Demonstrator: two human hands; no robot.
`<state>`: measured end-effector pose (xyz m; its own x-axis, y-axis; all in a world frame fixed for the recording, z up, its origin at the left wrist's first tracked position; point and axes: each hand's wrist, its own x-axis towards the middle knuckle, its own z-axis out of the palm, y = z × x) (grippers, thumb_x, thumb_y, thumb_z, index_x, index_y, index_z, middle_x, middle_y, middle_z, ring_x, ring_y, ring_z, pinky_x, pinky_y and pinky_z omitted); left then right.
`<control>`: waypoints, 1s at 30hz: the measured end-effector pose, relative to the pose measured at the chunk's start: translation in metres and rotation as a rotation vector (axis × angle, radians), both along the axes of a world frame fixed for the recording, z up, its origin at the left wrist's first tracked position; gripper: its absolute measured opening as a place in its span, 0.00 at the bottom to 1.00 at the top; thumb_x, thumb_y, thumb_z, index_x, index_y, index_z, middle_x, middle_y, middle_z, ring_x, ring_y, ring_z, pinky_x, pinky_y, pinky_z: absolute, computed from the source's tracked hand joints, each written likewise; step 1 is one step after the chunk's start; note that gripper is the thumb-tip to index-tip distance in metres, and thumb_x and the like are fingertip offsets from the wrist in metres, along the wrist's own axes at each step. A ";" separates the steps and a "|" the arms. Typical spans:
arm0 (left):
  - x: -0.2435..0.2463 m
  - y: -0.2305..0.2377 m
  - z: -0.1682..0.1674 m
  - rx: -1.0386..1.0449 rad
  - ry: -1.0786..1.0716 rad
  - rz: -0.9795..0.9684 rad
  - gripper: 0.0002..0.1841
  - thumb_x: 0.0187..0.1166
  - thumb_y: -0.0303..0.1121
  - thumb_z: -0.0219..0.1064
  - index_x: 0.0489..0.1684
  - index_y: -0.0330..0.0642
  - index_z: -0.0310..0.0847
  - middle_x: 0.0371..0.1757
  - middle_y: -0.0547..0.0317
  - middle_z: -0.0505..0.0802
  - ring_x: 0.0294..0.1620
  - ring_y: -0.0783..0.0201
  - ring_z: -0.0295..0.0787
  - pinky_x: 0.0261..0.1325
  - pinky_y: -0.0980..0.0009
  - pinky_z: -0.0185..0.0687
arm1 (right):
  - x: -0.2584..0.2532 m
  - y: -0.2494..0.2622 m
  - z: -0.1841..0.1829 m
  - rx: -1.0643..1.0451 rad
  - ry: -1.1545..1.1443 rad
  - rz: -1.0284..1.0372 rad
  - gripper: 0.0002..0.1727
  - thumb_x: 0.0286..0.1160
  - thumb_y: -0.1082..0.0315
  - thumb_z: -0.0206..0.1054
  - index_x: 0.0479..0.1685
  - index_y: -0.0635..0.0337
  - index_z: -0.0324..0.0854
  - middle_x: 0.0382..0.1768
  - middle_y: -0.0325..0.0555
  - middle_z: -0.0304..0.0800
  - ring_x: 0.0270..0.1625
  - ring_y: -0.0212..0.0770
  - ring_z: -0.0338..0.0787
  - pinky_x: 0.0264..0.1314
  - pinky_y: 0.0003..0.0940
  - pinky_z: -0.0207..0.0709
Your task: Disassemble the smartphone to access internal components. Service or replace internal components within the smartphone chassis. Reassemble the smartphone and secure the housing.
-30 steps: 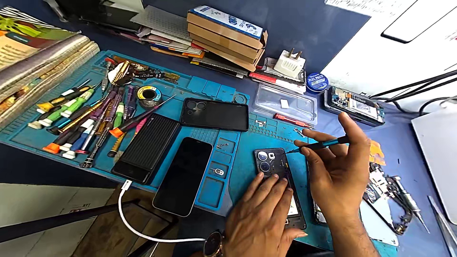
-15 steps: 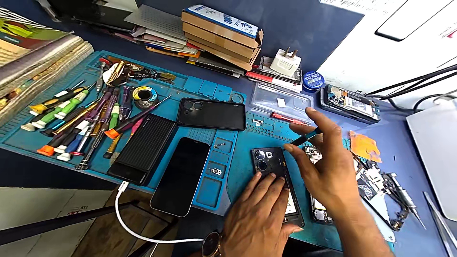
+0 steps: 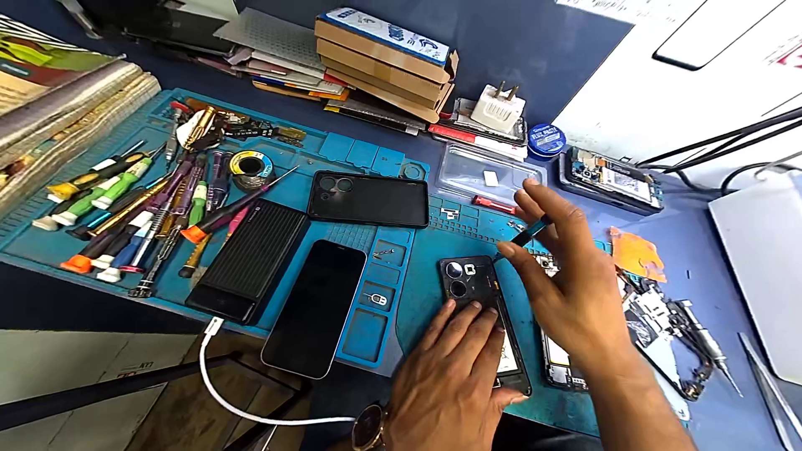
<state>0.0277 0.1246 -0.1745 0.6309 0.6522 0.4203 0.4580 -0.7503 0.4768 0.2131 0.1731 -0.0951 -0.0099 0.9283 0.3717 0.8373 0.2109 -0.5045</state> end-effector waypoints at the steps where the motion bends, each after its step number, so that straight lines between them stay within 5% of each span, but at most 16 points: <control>1: 0.000 -0.001 -0.001 -0.003 -0.001 0.003 0.32 0.88 0.59 0.50 0.73 0.43 0.83 0.81 0.57 0.83 0.88 0.57 0.68 0.94 0.51 0.54 | 0.000 0.000 0.001 -0.038 0.062 0.053 0.35 0.82 0.70 0.64 0.90 0.47 0.61 0.73 0.40 0.85 0.70 0.35 0.88 0.71 0.38 0.87; 3: 0.000 -0.002 -0.001 -0.002 0.003 0.003 0.32 0.88 0.59 0.50 0.72 0.43 0.83 0.81 0.57 0.83 0.89 0.57 0.68 0.94 0.51 0.54 | -0.002 0.001 -0.002 0.060 0.004 -0.033 0.33 0.77 0.70 0.69 0.85 0.48 0.68 0.50 0.40 0.95 0.45 0.35 0.96 0.46 0.37 0.92; 4: 0.001 -0.002 0.000 0.001 0.001 0.002 0.31 0.88 0.59 0.50 0.72 0.44 0.84 0.81 0.57 0.83 0.88 0.57 0.68 0.94 0.51 0.54 | -0.003 0.003 -0.005 0.135 -0.046 -0.100 0.33 0.76 0.64 0.73 0.83 0.52 0.72 0.38 0.44 0.92 0.33 0.40 0.91 0.34 0.42 0.85; 5: 0.001 -0.001 0.000 0.001 -0.001 0.001 0.31 0.88 0.59 0.50 0.72 0.44 0.84 0.81 0.58 0.83 0.88 0.57 0.68 0.94 0.51 0.54 | -0.003 0.003 -0.006 0.159 -0.078 -0.132 0.33 0.76 0.57 0.74 0.82 0.54 0.72 0.39 0.46 0.91 0.34 0.42 0.90 0.34 0.45 0.83; 6: 0.001 -0.001 0.000 -0.001 -0.003 0.001 0.31 0.88 0.59 0.50 0.73 0.44 0.83 0.81 0.58 0.83 0.88 0.57 0.68 0.94 0.51 0.54 | -0.004 0.002 -0.004 0.119 -0.077 -0.113 0.34 0.79 0.53 0.71 0.84 0.52 0.69 0.53 0.46 0.92 0.49 0.41 0.93 0.49 0.45 0.87; 7: 0.000 -0.001 0.000 -0.006 -0.006 0.002 0.32 0.88 0.59 0.50 0.73 0.43 0.83 0.81 0.57 0.83 0.88 0.57 0.68 0.94 0.51 0.54 | -0.003 0.001 0.000 0.041 -0.027 -0.045 0.34 0.83 0.56 0.67 0.88 0.50 0.65 0.70 0.43 0.86 0.67 0.38 0.89 0.68 0.42 0.85; 8: 0.000 -0.001 -0.001 -0.012 -0.006 0.005 0.32 0.88 0.59 0.50 0.73 0.43 0.83 0.81 0.57 0.82 0.88 0.57 0.68 0.94 0.51 0.54 | -0.003 0.001 0.002 -0.013 0.035 0.020 0.34 0.83 0.65 0.65 0.89 0.48 0.62 0.76 0.40 0.83 0.71 0.35 0.87 0.72 0.38 0.85; 10: 0.001 -0.002 -0.001 -0.010 -0.011 0.008 0.31 0.88 0.58 0.50 0.73 0.43 0.83 0.81 0.57 0.83 0.88 0.57 0.68 0.94 0.51 0.54 | -0.006 0.002 -0.001 0.042 0.036 -0.024 0.34 0.78 0.74 0.67 0.86 0.49 0.67 0.56 0.41 0.94 0.52 0.36 0.96 0.54 0.38 0.93; 12: 0.002 -0.002 0.000 -0.009 -0.010 0.005 0.31 0.88 0.58 0.51 0.72 0.43 0.83 0.81 0.57 0.83 0.88 0.57 0.68 0.94 0.51 0.54 | -0.007 0.004 -0.005 0.148 -0.071 -0.139 0.33 0.77 0.61 0.73 0.83 0.53 0.72 0.39 0.46 0.91 0.34 0.42 0.90 0.33 0.45 0.83; 15: 0.000 0.000 0.000 -0.008 0.002 0.002 0.32 0.88 0.59 0.50 0.73 0.43 0.83 0.81 0.57 0.83 0.88 0.57 0.68 0.94 0.51 0.54 | -0.004 0.001 0.000 0.003 0.013 -0.007 0.34 0.83 0.63 0.65 0.90 0.49 0.62 0.75 0.41 0.84 0.71 0.36 0.88 0.71 0.40 0.85; 17: 0.000 -0.001 -0.001 0.000 0.002 0.002 0.31 0.89 0.58 0.50 0.72 0.43 0.83 0.80 0.56 0.83 0.88 0.57 0.68 0.94 0.51 0.54 | -0.005 0.001 -0.002 0.038 0.056 -0.004 0.34 0.78 0.74 0.66 0.86 0.50 0.66 0.60 0.41 0.93 0.57 0.36 0.95 0.57 0.38 0.93; 19: 0.001 0.000 -0.001 0.013 0.001 0.003 0.31 0.89 0.58 0.50 0.72 0.43 0.84 0.80 0.57 0.83 0.88 0.57 0.68 0.94 0.51 0.54 | -0.006 0.003 -0.006 0.163 -0.058 -0.132 0.33 0.75 0.63 0.74 0.82 0.53 0.72 0.39 0.45 0.92 0.35 0.41 0.91 0.34 0.42 0.85; 20: 0.001 0.000 0.000 0.011 0.004 0.000 0.31 0.89 0.58 0.50 0.72 0.44 0.84 0.81 0.57 0.83 0.89 0.57 0.68 0.94 0.51 0.54 | -0.005 0.003 -0.006 0.171 -0.088 -0.155 0.33 0.76 0.57 0.74 0.82 0.54 0.72 0.43 0.47 0.92 0.38 0.43 0.92 0.38 0.45 0.84; 22: 0.000 0.001 0.000 0.002 0.007 -0.002 0.31 0.88 0.58 0.50 0.73 0.44 0.83 0.81 0.57 0.82 0.89 0.57 0.68 0.94 0.51 0.54 | -0.004 0.001 0.000 0.037 -0.013 -0.050 0.35 0.82 0.57 0.67 0.89 0.51 0.64 0.73 0.44 0.84 0.70 0.38 0.88 0.71 0.42 0.84; 25: 0.000 0.000 -0.002 0.002 0.005 -0.005 0.31 0.88 0.58 0.49 0.72 0.44 0.83 0.81 0.56 0.82 0.89 0.56 0.67 0.94 0.51 0.54 | -0.005 0.001 -0.004 0.009 0.164 0.011 0.36 0.79 0.79 0.61 0.88 0.50 0.63 0.62 0.42 0.91 0.59 0.36 0.94 0.63 0.39 0.91; 30: -0.004 0.003 0.002 -0.145 -0.260 -0.007 0.24 0.88 0.52 0.57 0.68 0.45 0.86 0.75 0.57 0.87 0.85 0.58 0.73 0.92 0.52 0.60 | -0.004 -0.013 -0.012 0.109 0.403 0.059 0.35 0.81 0.80 0.58 0.90 0.57 0.56 0.63 0.51 0.91 0.61 0.48 0.94 0.64 0.44 0.90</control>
<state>0.0239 0.1276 -0.1723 0.5185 0.7134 0.4714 0.3015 -0.6684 0.6800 0.2096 0.1604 -0.1071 0.1046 0.8856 0.4526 0.5628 0.3225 -0.7611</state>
